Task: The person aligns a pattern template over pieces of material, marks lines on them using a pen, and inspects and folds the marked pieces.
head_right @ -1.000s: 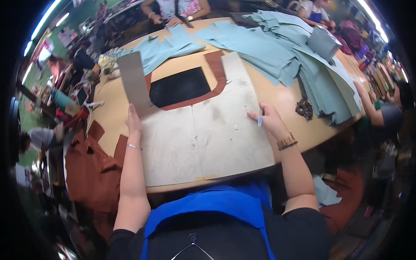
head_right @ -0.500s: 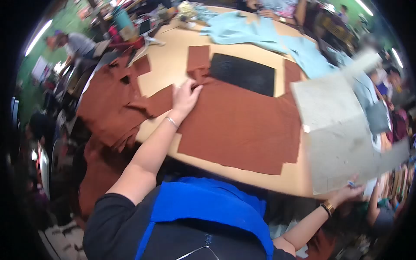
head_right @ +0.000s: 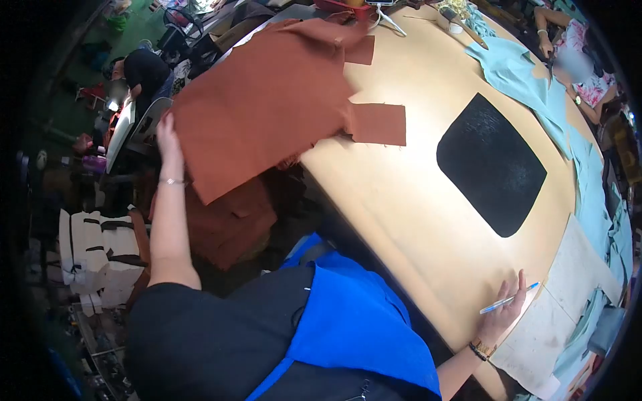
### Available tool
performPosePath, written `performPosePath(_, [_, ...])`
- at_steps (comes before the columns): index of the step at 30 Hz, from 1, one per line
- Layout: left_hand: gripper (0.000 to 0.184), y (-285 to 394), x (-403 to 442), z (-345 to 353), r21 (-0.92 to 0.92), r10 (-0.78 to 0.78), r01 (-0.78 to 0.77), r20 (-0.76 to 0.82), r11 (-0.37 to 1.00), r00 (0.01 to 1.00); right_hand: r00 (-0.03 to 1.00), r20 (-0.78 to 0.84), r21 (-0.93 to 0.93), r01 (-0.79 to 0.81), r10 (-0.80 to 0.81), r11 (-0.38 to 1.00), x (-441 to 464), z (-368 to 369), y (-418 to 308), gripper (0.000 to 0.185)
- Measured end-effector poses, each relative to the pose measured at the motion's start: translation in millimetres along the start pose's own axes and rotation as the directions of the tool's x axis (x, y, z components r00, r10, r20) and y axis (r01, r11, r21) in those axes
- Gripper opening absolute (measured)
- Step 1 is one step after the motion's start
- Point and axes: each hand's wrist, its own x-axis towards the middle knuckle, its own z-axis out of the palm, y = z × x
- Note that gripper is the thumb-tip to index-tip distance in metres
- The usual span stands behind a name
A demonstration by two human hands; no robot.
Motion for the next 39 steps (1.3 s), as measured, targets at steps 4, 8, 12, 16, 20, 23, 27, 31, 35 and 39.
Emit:
performPosePath(4, [0.048,-62.6,16.0,-160.2,0.225,-0.078,0.144,-0.277,0.964,0.958,1.0,0.018,0.066,0.006,-0.007,0.998,1.7,10.1,22.6,0.042])
performPosePath(8, [0.048,-95.6,11.4,-273.0,0.784,-0.02,0.272,-0.314,0.558,0.949,1.0,0.02,0.022,0.007,-0.007,1.0,2.2,9.4,21.2,0.04])
performPosePath(12, [0.054,-9.9,-31.7,-136.9,0.915,0.077,0.403,-0.403,0.014,0.912,1.0,-0.017,0.034,-0.001,0.001,0.999,3.1,11.9,25.2,0.04])
performPosePath(16, [0.043,-0.4,-39.3,7.1,0.591,0.202,-0.512,0.511,0.623,0.835,0.999,-0.021,-0.077,0.024,-0.025,0.997,3.3,8.9,22.3,0.04])
performPosePath(20, [0.054,56.2,-114.5,134.6,0.187,0.234,-0.862,0.916,0.47,0.327,0.999,-0.025,-0.147,0.032,-0.036,0.989,2.4,6.2,8.1,0.039])
performPosePath(23, [0.045,11.9,-131.7,164.0,0.16,0.301,-0.853,0.89,0.496,0.342,0.996,-0.055,-0.104,0.069,-0.075,0.992,2.4,9.1,9.4,0.037])
performPosePath(27, [0.027,-17.3,-119.7,193.0,0.194,0.402,-0.827,0.8,0.527,0.444,0.996,-0.051,-0.13,0.067,-0.074,0.989,2.9,6.8,1.0,0.037])
performPosePath(31, [0.023,-38.6,-102.6,249.2,0.415,0.306,-0.625,0.611,0.661,0.73,0.995,-0.074,-0.1,0.056,-0.063,0.993,2.9,8.5,3.4,0.038])
performPosePath(35, [0.037,-14.5,-107.8,297.1,0.432,0.161,-0.56,0.672,0.707,0.723,0.996,-0.08,-0.106,0.029,-0.037,0.994,2.4,5.9,1.5,0.038])
performPosePath(39, [0.048,-5.7,-88.0,317.6,0.278,-0.051,-0.414,0.875,0.867,0.481,0.993,-0.09,-0.095,0.061,-0.07,0.994,3.0,4.1,-3.0,0.038])
